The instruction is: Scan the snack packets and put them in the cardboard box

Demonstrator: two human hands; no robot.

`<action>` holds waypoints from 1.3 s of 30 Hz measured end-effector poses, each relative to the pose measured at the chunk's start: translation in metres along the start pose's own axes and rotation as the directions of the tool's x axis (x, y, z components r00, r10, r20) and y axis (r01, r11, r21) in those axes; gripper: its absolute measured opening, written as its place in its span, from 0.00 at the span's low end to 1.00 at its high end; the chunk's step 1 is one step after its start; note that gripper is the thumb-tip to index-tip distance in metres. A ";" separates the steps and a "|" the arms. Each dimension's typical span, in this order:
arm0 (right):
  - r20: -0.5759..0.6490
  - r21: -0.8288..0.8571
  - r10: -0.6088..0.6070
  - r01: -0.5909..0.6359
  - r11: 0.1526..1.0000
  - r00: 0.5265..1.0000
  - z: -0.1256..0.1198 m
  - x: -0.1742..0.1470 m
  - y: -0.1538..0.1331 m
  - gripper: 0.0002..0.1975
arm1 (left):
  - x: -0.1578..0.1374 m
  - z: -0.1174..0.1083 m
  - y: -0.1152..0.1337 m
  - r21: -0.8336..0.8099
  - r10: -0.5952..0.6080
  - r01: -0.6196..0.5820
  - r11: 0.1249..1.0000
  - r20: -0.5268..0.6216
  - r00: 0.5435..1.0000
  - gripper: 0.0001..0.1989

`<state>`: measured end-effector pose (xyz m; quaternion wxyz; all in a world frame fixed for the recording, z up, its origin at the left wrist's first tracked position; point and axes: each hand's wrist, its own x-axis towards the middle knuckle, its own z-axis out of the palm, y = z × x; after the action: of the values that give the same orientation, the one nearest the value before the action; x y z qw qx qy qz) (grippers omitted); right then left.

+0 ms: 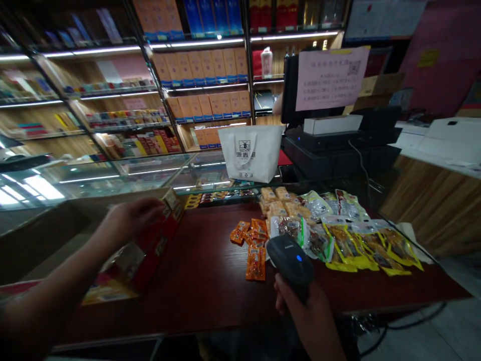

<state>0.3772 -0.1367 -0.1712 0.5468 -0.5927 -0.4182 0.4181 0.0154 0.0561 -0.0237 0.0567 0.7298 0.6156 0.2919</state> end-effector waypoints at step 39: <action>0.129 -0.048 -0.058 0.065 0.997 0.990 0.172 0.109 -0.024 0.15 | -0.023 0.200 -0.027 -0.916 -0.436 0.268 0.299 0.119 0.892 0.19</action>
<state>0.2451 0.0197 -0.1606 0.5159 -0.5658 -0.4811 0.4269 0.0897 0.0961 -0.2084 0.4639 0.3968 0.4977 0.6161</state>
